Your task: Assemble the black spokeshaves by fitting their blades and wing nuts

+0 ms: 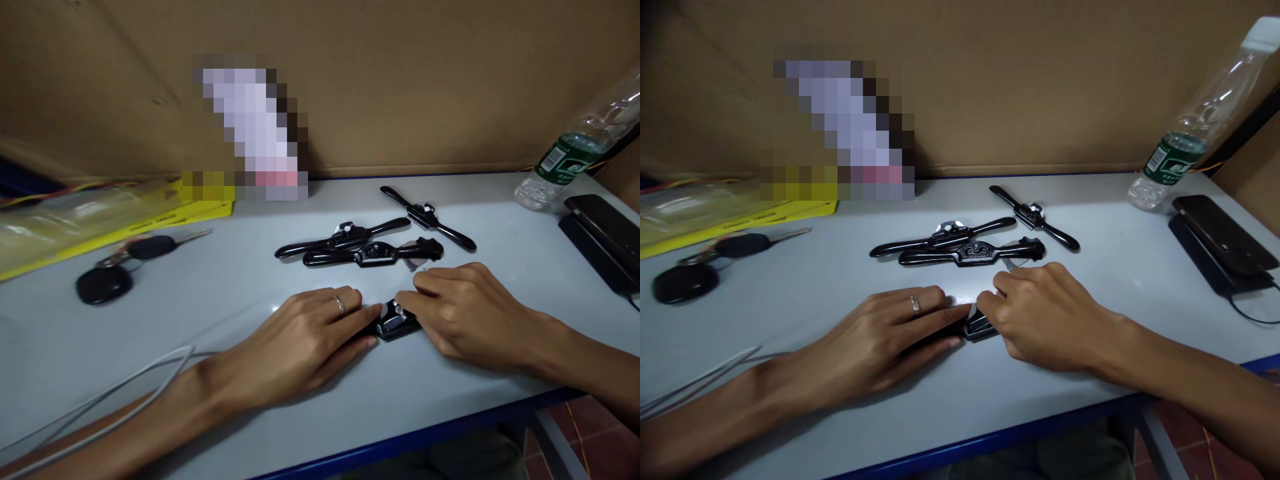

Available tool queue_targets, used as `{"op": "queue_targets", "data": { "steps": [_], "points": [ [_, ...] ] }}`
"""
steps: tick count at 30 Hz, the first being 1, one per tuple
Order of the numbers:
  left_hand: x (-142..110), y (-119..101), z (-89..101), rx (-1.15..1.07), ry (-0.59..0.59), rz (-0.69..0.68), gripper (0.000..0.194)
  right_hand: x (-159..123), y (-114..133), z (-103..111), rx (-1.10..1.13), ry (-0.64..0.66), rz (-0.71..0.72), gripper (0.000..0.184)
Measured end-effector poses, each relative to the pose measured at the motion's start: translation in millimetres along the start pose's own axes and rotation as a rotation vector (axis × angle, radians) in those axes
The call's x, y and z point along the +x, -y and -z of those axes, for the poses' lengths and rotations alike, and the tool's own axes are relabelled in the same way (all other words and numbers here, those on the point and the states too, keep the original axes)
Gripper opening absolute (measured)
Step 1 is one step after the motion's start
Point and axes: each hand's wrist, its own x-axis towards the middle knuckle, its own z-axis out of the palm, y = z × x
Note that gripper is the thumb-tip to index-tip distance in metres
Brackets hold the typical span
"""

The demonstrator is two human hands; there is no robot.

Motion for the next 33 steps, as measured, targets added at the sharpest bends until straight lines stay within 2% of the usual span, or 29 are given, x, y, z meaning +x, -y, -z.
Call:
{"op": "queue_targets", "data": {
  "steps": [4,9,13,18,23,28,31,33],
  "points": [
    [-1,0,-0.4,-0.003,-0.008,0.003,0.024,0,-2,0,0.051,0.084,0.075,0.024],
    [-1,0,0.0,0.000,0.002,0.001,0.025,0,-3,1,-0.039,0.046,0.008,0.027],
    [0,1,0.1,-0.011,0.010,0.010,0.024,1,-1,4,0.037,0.138,0.094,0.023],
    [0,0,0.8,0.002,-0.003,-0.002,0.025,0,-4,3,-0.093,0.048,0.030,0.025],
    [0,1,0.0,0.003,0.008,0.003,0.024,-1,-7,3,-0.058,-0.023,0.065,0.026],
    [0,1,-0.6,0.003,0.001,0.000,0.023,0,-2,-1,0.048,-0.026,-0.037,0.018],
    [0,1,0.1,0.009,-0.010,-0.007,0.022,1,2,-6,0.094,0.010,-0.039,0.014],
    [0,1,0.5,0.013,-0.008,-0.008,0.021,1,3,-8,0.135,0.039,-0.026,0.018]
  ]
}}
